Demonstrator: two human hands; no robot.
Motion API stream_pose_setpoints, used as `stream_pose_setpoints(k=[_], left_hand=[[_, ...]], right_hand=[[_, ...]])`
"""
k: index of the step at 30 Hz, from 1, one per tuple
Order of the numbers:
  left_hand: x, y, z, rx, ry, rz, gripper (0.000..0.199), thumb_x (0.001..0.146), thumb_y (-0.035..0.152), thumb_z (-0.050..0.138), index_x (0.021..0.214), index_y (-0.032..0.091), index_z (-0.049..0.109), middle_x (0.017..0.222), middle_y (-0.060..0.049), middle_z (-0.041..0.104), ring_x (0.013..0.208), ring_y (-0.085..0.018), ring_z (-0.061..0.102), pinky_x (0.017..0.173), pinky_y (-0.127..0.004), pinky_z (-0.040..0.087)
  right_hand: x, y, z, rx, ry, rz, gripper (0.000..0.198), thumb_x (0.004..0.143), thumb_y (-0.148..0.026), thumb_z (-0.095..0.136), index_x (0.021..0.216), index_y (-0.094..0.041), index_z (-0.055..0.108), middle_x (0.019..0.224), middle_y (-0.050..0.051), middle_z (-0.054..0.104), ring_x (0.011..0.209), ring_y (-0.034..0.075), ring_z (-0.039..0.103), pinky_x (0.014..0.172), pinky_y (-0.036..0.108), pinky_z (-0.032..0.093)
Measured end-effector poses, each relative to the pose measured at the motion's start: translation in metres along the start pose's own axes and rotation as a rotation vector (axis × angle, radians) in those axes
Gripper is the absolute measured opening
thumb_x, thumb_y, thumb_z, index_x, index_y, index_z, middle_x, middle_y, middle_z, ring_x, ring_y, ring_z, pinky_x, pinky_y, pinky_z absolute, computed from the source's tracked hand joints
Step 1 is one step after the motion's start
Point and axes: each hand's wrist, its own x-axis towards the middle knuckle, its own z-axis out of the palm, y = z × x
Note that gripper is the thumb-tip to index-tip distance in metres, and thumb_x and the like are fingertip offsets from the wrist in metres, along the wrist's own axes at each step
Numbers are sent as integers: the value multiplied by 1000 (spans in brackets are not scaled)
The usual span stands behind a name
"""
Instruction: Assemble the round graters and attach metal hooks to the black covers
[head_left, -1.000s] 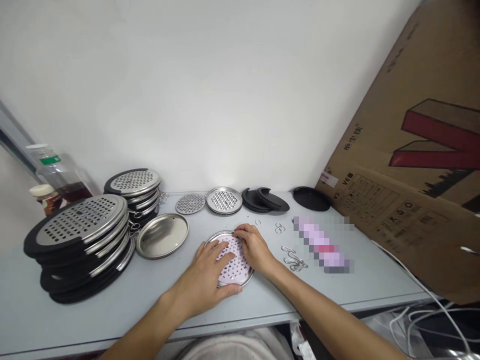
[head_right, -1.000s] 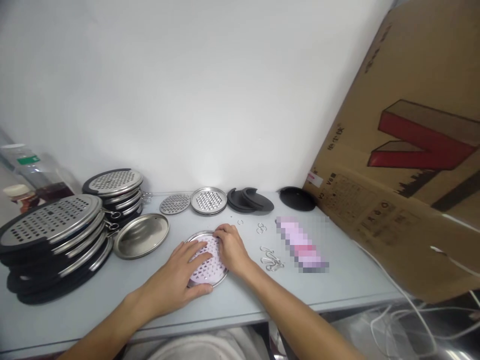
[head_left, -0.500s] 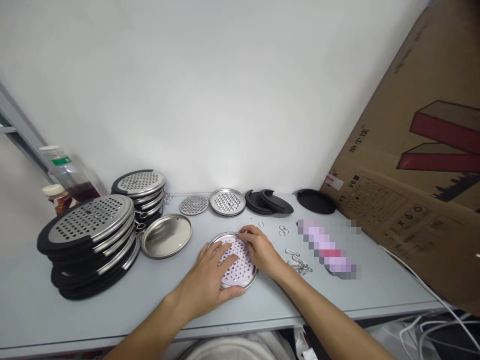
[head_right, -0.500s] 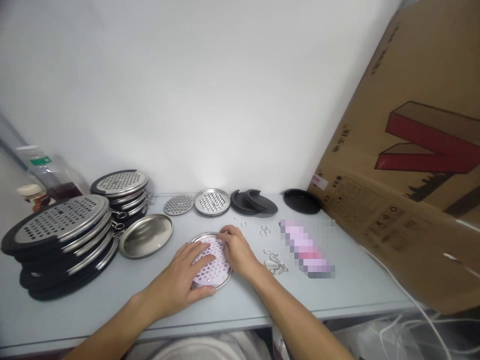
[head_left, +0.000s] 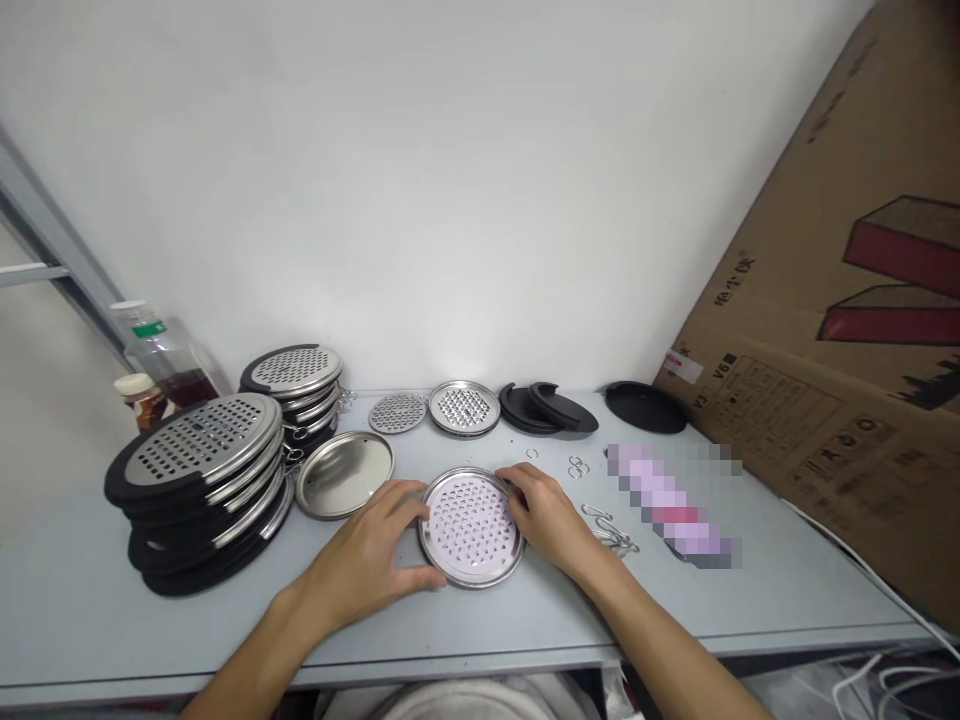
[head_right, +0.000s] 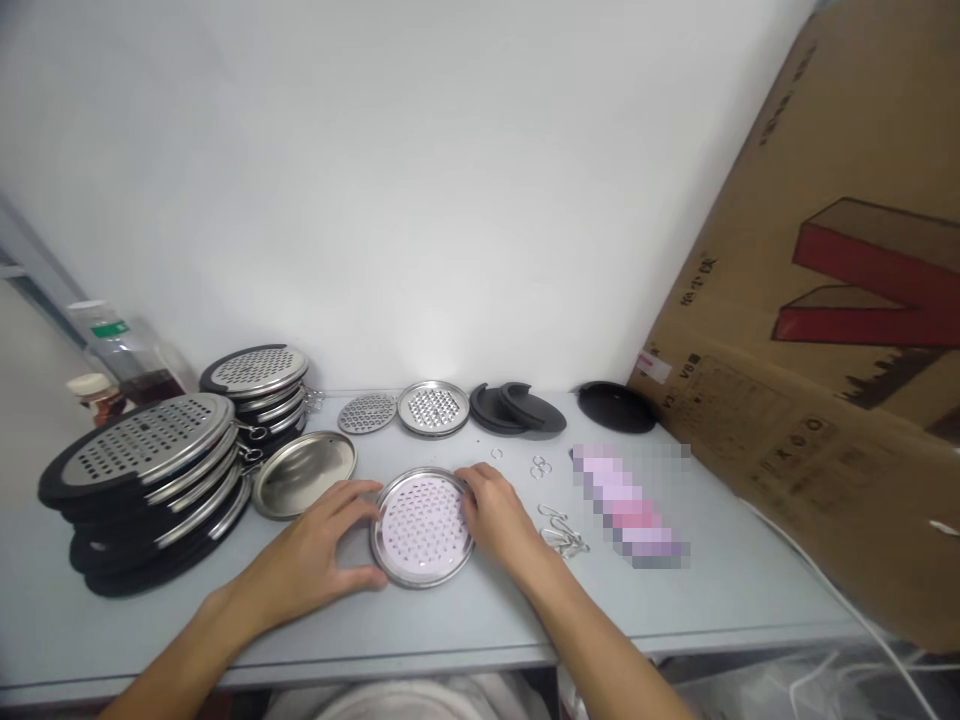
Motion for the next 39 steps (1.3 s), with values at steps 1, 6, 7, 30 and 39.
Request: stream_pose_setpoints(k=[1,6,7,30,39], left_hand=[[0,-2,-1,20,4,11,43,72,48,80,103,24,63,131,-10,58,122,-31,53,101,-48,49],[2,-1,2,118,40,85,40,77,52,74,101,21,67,124,-11,62,116,-30,56,99,-46,49],[2,1,3,138,44,92,40,77,53,73,101,21,67,124,-11,63,116,-30,56,100,-47,49],[-9,18,30,109,37,-244,32,83,35,67,111,20,72,140,-12,54,136,-34,41,109,-53,42],[-7,16,32,22,28,-210,26,82,28,67,107,21,74,138,-11,56,134,-32,43,109,-49,43]], right_hand=[[0,-1,-1,-7,-9,10,40,84,-6,47,118,-18,65,112,10,66,101,22,63,89,33,48],[-1,-3,-4,-17,-43,15,41,85,-6,45,119,-18,65,111,10,65,100,22,63,89,33,48],[-1,-4,-5,-12,-51,11,41,85,-6,45,118,-18,65,110,10,65,99,22,63,88,33,48],[-3,-10,6,-283,-76,2,35,88,-8,45,116,-19,61,108,12,59,75,18,61,68,28,45],[-3,-11,6,-291,-117,-2,38,85,-3,43,116,-17,60,112,14,57,75,19,62,67,29,43]])
